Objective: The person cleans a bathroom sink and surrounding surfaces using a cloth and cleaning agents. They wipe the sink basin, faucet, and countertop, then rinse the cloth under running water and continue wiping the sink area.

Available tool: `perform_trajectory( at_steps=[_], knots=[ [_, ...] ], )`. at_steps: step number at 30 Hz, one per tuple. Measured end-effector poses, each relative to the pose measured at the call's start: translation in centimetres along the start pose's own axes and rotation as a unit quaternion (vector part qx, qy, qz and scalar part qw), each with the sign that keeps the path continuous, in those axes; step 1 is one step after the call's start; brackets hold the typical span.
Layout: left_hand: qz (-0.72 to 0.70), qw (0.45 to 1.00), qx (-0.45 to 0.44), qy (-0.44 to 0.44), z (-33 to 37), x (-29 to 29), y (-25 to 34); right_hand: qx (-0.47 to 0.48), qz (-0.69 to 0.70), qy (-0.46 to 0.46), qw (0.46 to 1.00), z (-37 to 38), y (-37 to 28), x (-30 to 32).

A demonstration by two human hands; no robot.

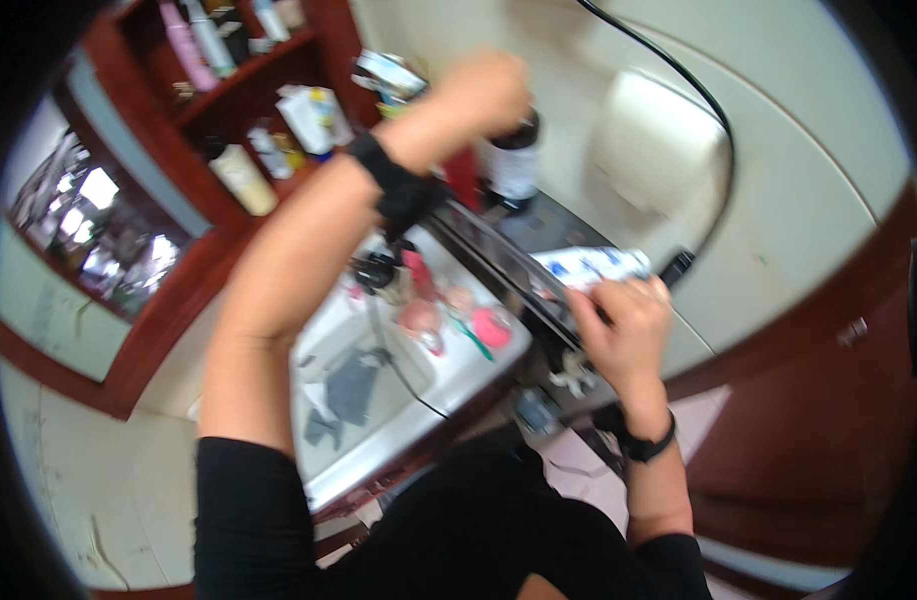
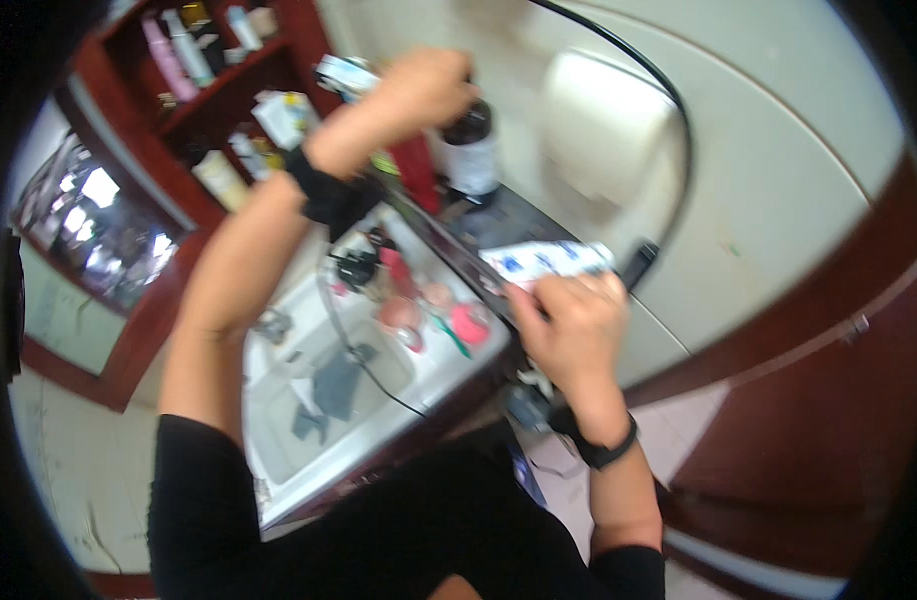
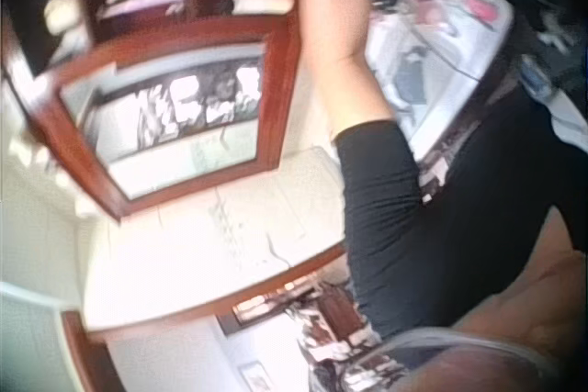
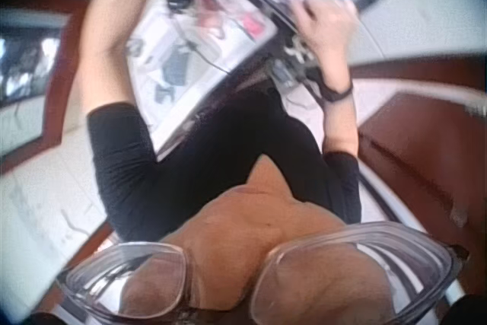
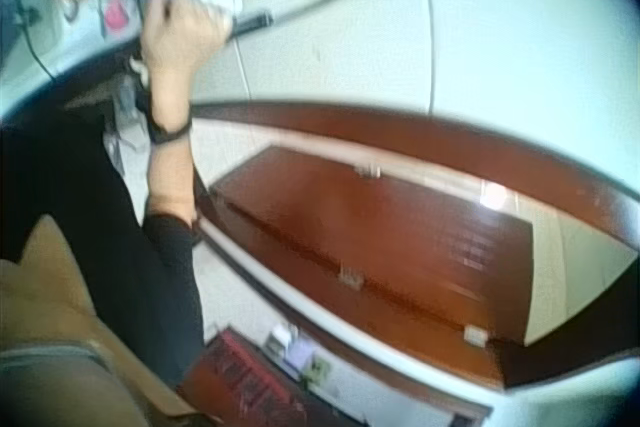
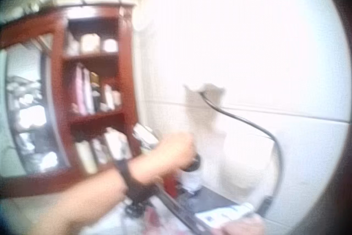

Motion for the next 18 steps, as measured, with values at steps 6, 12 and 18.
perform_trajectory(
  at_steps=[6, 12, 18],
  knots=[
    [-0.027, 0.991, -0.021, 0.129, -2.6, 3.0, 0.2, -0.007, 0.004, -0.006, 1.0, 0.0, -0.6, 0.6],
    [-0.114, 0.937, -0.054, 0.327, -8.8, 6.0, -0.7, 0.004, 0.013, 0.009, 1.0, 0.0, -0.2, 0.3],
    [-0.197, 0.924, 0.117, 0.307, -20.5, 0.9, -5.3, -0.001, 0.002, 0.007, 1.0, 0.1, 0.0, 0.4]
  ],
)
Point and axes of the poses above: each hand's wrist, its own z-axis towards the middle knuckle, its own x-axis out of the back of the hand, y = z × x, the point moved 5 cm from there along z, towards the middle knuckle, and after that the axes turned 1 degree about -y, right-handed, at the moved point
